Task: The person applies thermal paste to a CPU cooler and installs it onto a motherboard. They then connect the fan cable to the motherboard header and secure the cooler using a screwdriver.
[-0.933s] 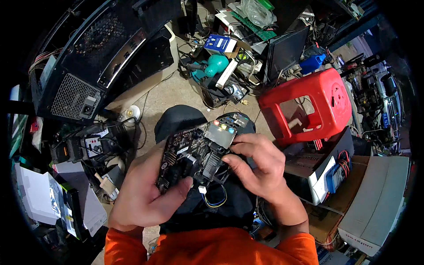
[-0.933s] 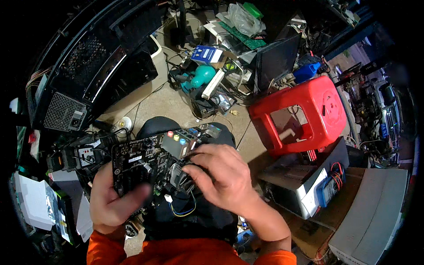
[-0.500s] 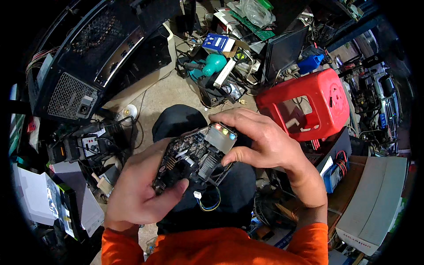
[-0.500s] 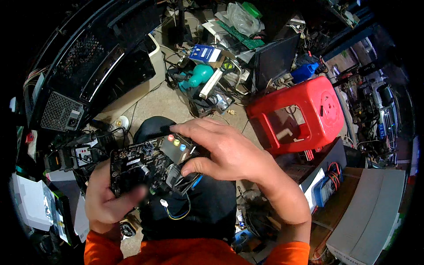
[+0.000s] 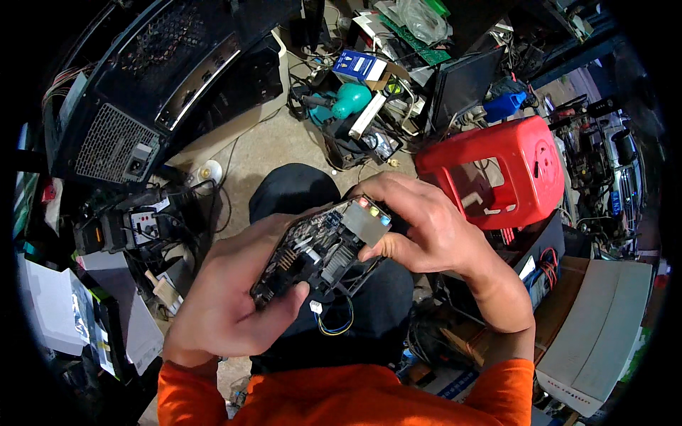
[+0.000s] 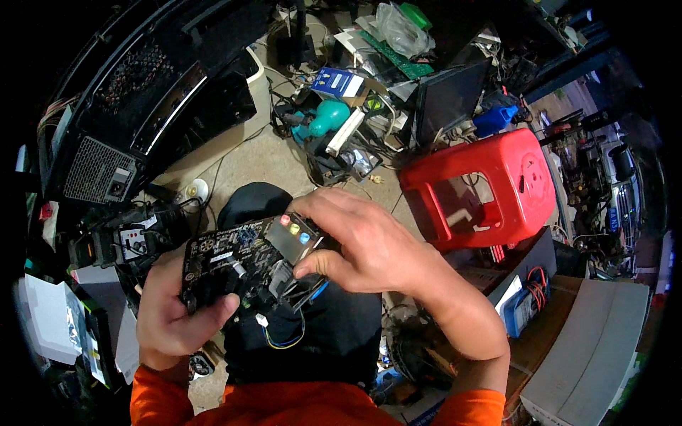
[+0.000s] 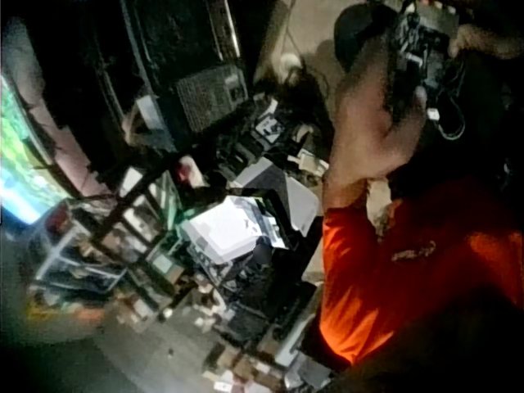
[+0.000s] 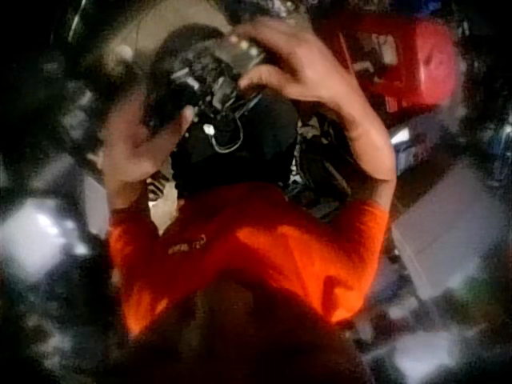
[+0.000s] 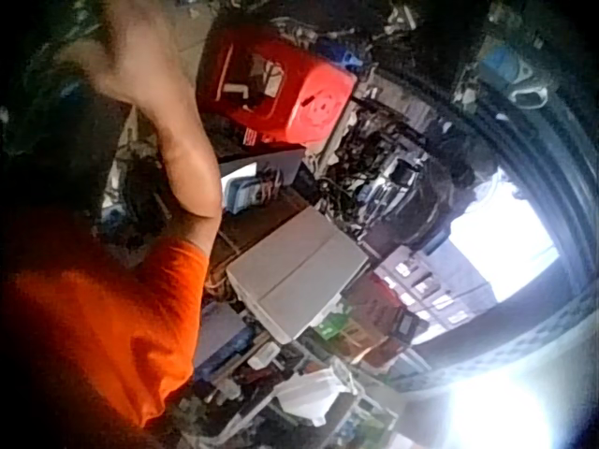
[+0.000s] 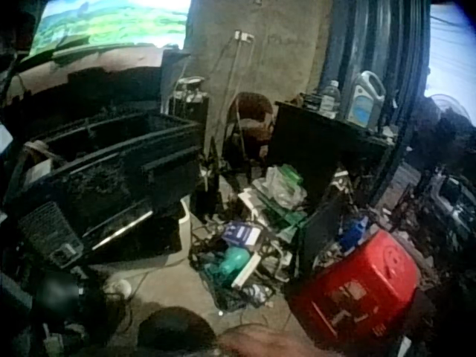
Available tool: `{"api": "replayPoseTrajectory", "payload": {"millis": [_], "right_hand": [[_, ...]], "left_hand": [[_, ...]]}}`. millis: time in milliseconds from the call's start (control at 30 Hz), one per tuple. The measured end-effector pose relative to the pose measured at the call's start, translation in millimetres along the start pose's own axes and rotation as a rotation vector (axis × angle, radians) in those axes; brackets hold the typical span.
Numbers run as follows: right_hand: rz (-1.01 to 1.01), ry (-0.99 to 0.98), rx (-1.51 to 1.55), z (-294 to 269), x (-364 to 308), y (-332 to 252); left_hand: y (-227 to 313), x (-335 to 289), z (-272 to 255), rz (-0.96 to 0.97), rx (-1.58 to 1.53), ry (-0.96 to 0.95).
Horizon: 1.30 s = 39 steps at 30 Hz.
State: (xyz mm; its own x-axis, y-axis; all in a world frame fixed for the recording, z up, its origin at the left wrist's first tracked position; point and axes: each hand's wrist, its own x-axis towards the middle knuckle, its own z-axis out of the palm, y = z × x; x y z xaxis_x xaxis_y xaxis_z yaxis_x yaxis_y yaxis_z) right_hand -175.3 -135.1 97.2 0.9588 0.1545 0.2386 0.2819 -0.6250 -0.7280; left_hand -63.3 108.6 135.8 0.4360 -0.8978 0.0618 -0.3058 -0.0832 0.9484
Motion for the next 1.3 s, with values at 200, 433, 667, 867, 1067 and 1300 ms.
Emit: {"api": "replayPoseTrajectory", "payload": {"millis": [200, 433, 667, 867, 1067, 1300], "right_hand": [[0.005, -0.018, -0.009, -3, 3, -4], [-0.112, -0.022, -0.108, -5, 10, -7], [-0.03, -0.112, -0.157, -9, 7, -16], [-0.012, -0.111, -0.146, -7, 7, -15], [-0.013, -0.113, -0.156, -5, 10, -15], [-0.004, -0.099, -0.162, -1, 12, -13]], "left_hand": [[-3, 1, -6, -0.065, -0.038, -0.006], [-4, 3, -9, -0.13, -0.107, 0.006], [0, 1, -6, -0.187, -0.193, -0.018], [2, 3, -1, -0.168, -0.259, -0.01], [-1, 2, -3, -0.129, -0.188, -0.024], [-11, 2, -9, -0.101, -0.15, -0.032]]}}
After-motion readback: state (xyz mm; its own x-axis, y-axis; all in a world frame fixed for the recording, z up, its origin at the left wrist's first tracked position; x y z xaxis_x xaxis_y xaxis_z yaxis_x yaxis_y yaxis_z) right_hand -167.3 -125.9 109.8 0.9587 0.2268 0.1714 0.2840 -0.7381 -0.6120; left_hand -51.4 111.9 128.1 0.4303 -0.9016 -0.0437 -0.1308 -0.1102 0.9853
